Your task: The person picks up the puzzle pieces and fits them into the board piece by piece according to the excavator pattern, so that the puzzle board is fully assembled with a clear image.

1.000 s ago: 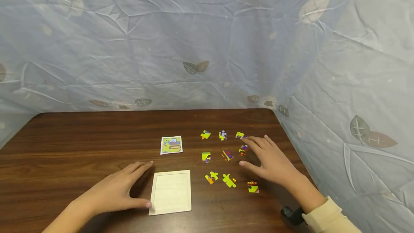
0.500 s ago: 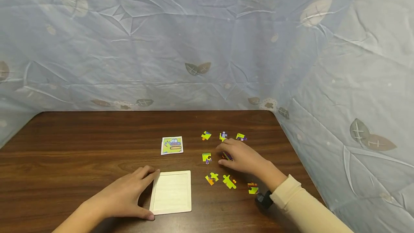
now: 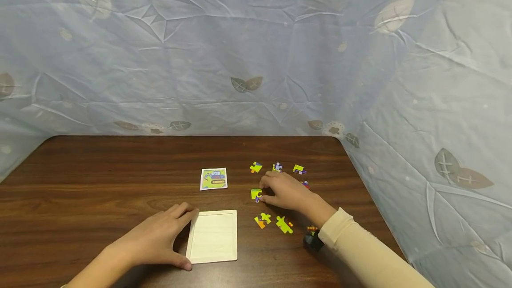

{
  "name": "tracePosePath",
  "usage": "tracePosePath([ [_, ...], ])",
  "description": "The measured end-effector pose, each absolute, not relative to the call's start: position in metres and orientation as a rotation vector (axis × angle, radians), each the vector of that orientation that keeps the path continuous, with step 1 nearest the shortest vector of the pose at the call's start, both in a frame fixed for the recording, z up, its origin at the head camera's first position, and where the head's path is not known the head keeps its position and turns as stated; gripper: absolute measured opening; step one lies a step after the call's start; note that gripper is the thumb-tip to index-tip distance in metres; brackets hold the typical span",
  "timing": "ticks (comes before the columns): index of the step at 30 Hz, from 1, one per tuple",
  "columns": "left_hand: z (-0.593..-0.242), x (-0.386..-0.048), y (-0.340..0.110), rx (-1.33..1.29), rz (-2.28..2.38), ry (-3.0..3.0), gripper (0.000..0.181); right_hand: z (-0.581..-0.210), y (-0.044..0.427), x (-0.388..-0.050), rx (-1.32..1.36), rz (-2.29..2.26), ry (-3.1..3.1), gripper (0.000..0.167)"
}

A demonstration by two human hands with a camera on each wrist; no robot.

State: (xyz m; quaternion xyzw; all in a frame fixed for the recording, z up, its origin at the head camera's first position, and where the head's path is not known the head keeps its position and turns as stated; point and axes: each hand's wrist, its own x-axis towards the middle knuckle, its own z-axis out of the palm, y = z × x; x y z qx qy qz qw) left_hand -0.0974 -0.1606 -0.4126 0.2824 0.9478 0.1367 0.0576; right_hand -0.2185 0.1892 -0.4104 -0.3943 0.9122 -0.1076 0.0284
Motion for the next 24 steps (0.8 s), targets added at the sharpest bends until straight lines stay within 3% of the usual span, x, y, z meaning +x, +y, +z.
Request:
tracePosePath([
  [8, -0.411, -0.097, -0.161, 0.751, 0.481, 2.817, 0.128, -0.411, 0.188, -0.224, -1.183, -0.368, 2.8, 0.021],
  [18, -0.411, -0.099, -0.16, 0.766, 0.455, 2.82, 0.124, -0.411, 0.189, -0.228, -1.233, -0.418, 2.765, 0.018],
  [24, -0.411, -0.099, -0.16, 0.766, 0.453, 2.816, 0.123, -0.389, 0.185, -0.23, -1.216, -0.459, 2.782, 0.018],
])
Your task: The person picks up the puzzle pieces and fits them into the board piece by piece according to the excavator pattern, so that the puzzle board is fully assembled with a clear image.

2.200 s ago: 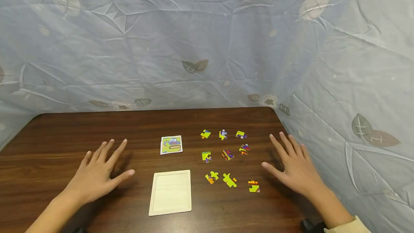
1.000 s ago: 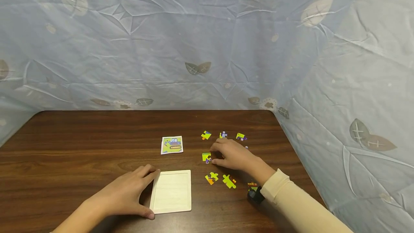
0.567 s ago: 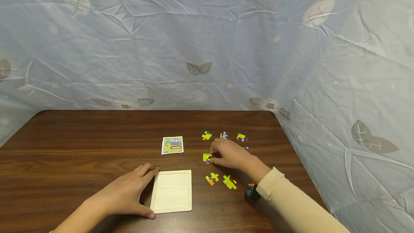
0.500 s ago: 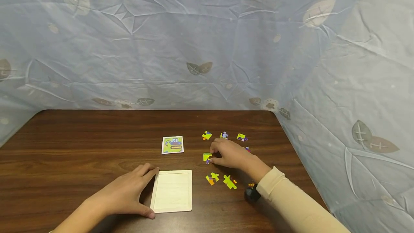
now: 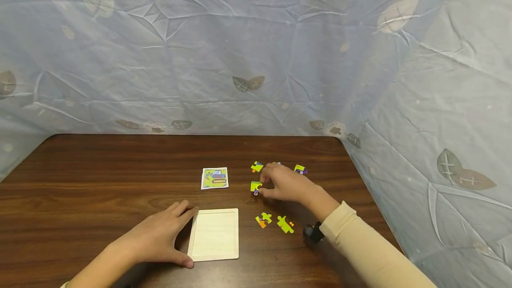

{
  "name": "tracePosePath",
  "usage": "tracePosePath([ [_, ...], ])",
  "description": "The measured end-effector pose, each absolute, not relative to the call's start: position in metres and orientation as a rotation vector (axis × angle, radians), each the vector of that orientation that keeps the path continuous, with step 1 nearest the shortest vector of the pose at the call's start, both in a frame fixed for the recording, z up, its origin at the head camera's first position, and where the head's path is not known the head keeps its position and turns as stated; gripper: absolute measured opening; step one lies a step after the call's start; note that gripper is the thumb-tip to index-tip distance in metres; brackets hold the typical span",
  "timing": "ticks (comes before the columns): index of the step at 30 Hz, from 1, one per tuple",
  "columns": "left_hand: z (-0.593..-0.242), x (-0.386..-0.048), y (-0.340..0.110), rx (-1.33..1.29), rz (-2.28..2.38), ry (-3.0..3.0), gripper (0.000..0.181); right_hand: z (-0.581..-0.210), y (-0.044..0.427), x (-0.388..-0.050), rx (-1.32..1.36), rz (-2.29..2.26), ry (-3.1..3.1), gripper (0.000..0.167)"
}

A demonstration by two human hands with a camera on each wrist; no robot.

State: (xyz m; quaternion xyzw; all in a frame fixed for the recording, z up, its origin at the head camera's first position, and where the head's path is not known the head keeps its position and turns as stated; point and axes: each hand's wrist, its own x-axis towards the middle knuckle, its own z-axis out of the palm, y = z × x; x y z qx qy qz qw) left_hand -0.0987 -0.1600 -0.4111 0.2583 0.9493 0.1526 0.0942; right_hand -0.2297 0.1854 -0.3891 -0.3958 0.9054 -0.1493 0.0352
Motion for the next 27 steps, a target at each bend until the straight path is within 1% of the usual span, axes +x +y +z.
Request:
tracePosePath([
  [5, -0.411, -0.098, -0.16, 0.733, 0.466, 2.798, 0.124, -0.365, 0.184, -0.228, -1.224, -0.479, 2.81, 0.019],
  [9, -0.41, -0.097, -0.159, 0.715, 0.468, 2.786, 0.125, -0.356, 0.184, -0.228, -1.23, -0.466, 2.809, 0.018],
  [14, -0.409, -0.097, -0.159, 0.731, 0.454, 2.792, 0.124, -0.357, 0.185, -0.225, -1.245, -0.467, 2.79, 0.019],
  [17, -0.409, -0.097, -0.159, 0.738, 0.45, 2.797, 0.124, -0.361, 0.182, -0.222, -1.298, -0.46, 2.772, 0.02],
  [27, -0.408, -0.096, -0.158, 0.719, 0.465, 2.792, 0.124, -0.369, 0.148, -0.2, -1.406, -0.36, 2.727, 0.023],
])
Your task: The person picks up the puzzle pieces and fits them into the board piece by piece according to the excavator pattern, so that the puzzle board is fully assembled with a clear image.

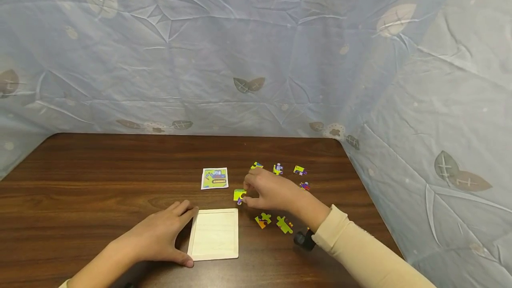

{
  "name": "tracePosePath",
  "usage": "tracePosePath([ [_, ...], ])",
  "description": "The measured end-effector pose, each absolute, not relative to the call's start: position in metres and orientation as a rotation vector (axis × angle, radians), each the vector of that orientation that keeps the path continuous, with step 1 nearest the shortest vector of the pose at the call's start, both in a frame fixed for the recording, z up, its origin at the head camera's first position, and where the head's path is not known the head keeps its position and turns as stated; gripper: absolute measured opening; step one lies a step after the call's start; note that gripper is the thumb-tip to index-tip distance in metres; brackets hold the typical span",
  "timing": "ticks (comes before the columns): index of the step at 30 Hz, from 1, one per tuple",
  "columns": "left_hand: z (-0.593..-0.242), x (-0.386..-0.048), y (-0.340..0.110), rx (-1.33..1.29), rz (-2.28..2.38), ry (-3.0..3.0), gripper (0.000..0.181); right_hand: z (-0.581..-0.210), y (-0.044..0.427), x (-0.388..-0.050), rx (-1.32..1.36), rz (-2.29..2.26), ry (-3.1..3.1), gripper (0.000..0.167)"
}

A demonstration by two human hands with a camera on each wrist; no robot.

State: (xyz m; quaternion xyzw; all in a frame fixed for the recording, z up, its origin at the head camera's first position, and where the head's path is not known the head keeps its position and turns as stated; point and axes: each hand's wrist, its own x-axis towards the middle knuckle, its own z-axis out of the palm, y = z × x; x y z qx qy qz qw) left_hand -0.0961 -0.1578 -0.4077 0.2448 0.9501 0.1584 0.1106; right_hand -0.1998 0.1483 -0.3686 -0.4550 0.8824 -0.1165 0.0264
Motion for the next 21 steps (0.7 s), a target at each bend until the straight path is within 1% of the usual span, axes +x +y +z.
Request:
tracePosePath([
  [8, -0.408, -0.097, -0.158, 0.743, 0.456, 2.795, 0.123, -0.38, 0.116, -0.178, -1.376, -0.302, 2.726, 0.026],
  [15, -0.408, -0.097, -0.157, 0.74, 0.457, 2.795, 0.124, -0.39, 0.094, -0.169, -1.375, -0.296, 2.686, 0.023],
  [21, -0.407, -0.096, -0.157, 0.707, 0.454, 2.795, 0.125, -0.395, 0.08, -0.164, -1.437, -0.219, 2.68, 0.025],
])
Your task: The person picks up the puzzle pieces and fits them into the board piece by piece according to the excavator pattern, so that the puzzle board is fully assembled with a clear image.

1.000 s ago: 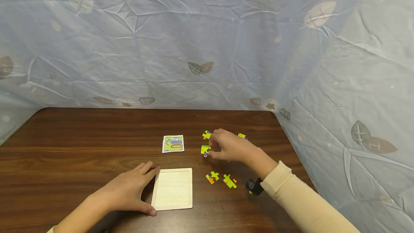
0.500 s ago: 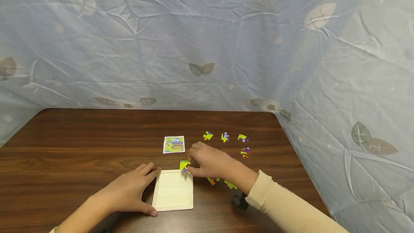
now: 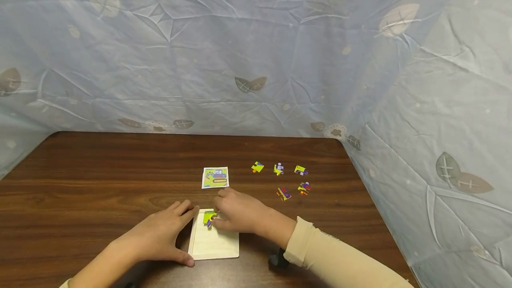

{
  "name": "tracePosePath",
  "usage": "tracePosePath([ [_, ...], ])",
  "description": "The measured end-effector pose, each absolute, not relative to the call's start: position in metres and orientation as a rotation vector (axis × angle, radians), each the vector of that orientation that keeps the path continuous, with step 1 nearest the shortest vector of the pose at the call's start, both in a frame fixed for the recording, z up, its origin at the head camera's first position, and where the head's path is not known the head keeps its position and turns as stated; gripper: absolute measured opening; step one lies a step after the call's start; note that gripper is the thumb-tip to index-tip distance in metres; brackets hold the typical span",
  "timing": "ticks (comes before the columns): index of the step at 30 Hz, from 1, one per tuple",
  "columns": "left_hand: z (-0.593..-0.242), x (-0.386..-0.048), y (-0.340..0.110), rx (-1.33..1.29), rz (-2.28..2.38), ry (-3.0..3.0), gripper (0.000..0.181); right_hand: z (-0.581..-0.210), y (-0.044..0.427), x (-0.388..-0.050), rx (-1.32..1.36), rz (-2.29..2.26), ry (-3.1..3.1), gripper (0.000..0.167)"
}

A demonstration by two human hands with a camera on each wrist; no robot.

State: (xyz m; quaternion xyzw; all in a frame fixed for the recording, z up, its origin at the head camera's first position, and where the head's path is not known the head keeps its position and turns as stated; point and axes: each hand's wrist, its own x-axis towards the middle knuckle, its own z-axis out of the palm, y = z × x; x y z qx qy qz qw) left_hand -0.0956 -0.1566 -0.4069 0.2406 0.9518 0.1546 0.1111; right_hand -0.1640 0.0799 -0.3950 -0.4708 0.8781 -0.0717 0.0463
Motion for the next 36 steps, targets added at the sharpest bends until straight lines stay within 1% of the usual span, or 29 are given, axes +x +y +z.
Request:
tracePosePath([
  [8, -0.405, -0.095, -0.158, 0.674, 0.456, 2.788, 0.124, -0.401, 0.065, -0.16, -1.478, -0.085, 2.711, 0.023],
  [14, -0.406, -0.096, -0.156, 0.703, 0.442, 2.789, 0.124, -0.405, 0.062, -0.158, -1.493, -0.026, 2.74, 0.02],
  [20, -0.407, -0.096, -0.155, 0.699, 0.446, 2.787, 0.123, -0.408, 0.059, -0.154, -1.518, 0.004, 2.771, 0.02],
  [24, -0.407, -0.094, -0.156, 0.675, 0.461, 2.774, 0.124, -0.407, 0.057, -0.15, -1.488, -0.007, 2.789, 0.019],
  [34, -0.407, -0.095, -0.156, 0.718, 0.458, 2.785, 0.122, -0.405, 0.055, -0.149, -1.336, -0.22, 2.754, 0.008],
  [36, -0.408, -0.095, -0.156, 0.723, 0.458, 2.789, 0.123, -0.404, 0.054, -0.149, -1.309, -0.245, 2.742, 0.009],
])
